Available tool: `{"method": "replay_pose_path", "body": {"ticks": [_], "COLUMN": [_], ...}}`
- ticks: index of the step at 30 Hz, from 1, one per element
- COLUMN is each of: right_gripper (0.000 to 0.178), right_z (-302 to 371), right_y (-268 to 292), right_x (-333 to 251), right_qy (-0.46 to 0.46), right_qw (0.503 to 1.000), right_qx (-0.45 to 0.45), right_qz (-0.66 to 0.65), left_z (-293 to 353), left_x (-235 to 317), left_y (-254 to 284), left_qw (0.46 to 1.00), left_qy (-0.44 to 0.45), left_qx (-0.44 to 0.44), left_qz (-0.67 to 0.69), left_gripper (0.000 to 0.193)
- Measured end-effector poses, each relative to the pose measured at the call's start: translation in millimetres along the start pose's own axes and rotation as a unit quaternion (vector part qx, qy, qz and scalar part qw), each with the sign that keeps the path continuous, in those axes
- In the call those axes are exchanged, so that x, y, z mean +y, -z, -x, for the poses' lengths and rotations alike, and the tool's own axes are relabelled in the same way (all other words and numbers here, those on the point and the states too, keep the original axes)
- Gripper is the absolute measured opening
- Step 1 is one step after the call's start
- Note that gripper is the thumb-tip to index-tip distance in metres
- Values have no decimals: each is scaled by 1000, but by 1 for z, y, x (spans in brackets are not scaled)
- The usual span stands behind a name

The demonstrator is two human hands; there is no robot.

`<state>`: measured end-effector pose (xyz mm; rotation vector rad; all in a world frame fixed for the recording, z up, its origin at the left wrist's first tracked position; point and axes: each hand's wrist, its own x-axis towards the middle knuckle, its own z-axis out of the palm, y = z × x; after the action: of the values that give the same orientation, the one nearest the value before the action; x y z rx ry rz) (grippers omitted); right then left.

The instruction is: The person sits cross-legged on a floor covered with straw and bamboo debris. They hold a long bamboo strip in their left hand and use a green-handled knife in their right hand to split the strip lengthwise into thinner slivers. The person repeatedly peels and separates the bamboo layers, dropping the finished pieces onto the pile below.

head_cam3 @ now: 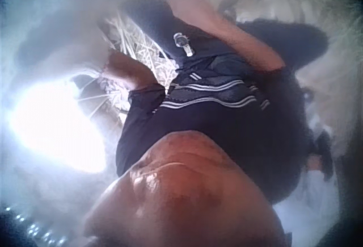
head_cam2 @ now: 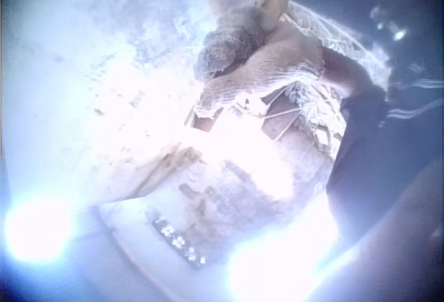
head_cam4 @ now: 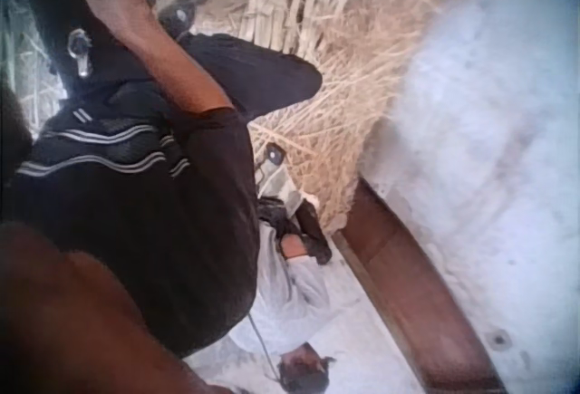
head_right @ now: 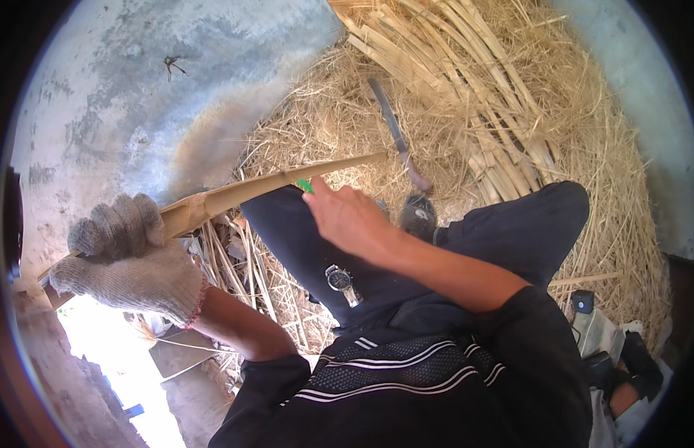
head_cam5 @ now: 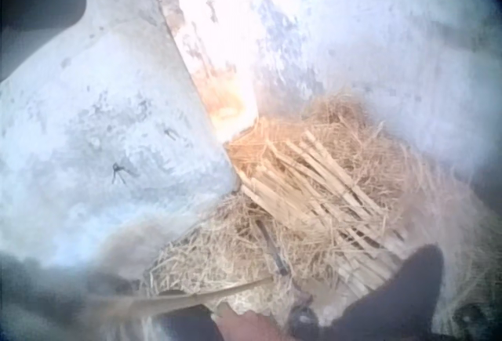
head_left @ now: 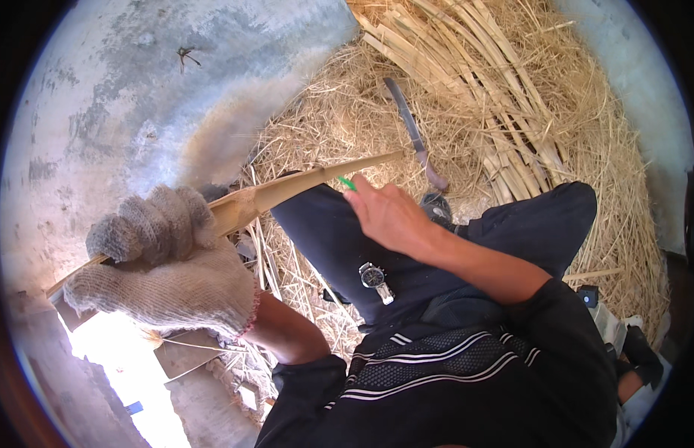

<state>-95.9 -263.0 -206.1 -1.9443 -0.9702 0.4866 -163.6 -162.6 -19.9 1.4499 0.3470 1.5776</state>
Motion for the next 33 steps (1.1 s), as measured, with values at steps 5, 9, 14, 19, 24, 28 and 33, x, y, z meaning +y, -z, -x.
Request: {"method": "replay_pose_path", "body": {"ticks": [5, 9, 14, 19, 24, 28, 33], "right_gripper": [29, 31, 30, 27, 29, 33, 36], "right_z": [16, -2, 2, -12, -15, -16, -28], "right_y": [21, -12, 6, -25, -9, -12, -29], "right_x": [-51, 27, -7, 47, 29, 49, 81], "right_qy": [55, 6, 16, -7, 15, -22, -23], "right_qw": [996, 999, 999, 999, 1000, 999, 999], "right_qx": [-34, 13, -25, 12, -7, -21, -7], "right_qz": [-60, 37, -23, 31, 20, 45, 42], "left_z": [-7, 4, -8, -1, -5, -1, -6], "left_x": [1, 5, -1, 4, 1, 4, -2], "left_y": [9, -5, 14, -10, 2, 6, 7], "left_qw": [999, 1000, 995, 1000, 999, 997, 992], "left_qy": [28, 6, 31, 22, 18, 19, 34], "left_qx": [-34, -16, -83, -2, -36, -63, -87], "left_qz": [27, -15, 49, -3, 11, 50, 83], "left_gripper": [63, 62, 63, 63, 64, 64, 64]}}
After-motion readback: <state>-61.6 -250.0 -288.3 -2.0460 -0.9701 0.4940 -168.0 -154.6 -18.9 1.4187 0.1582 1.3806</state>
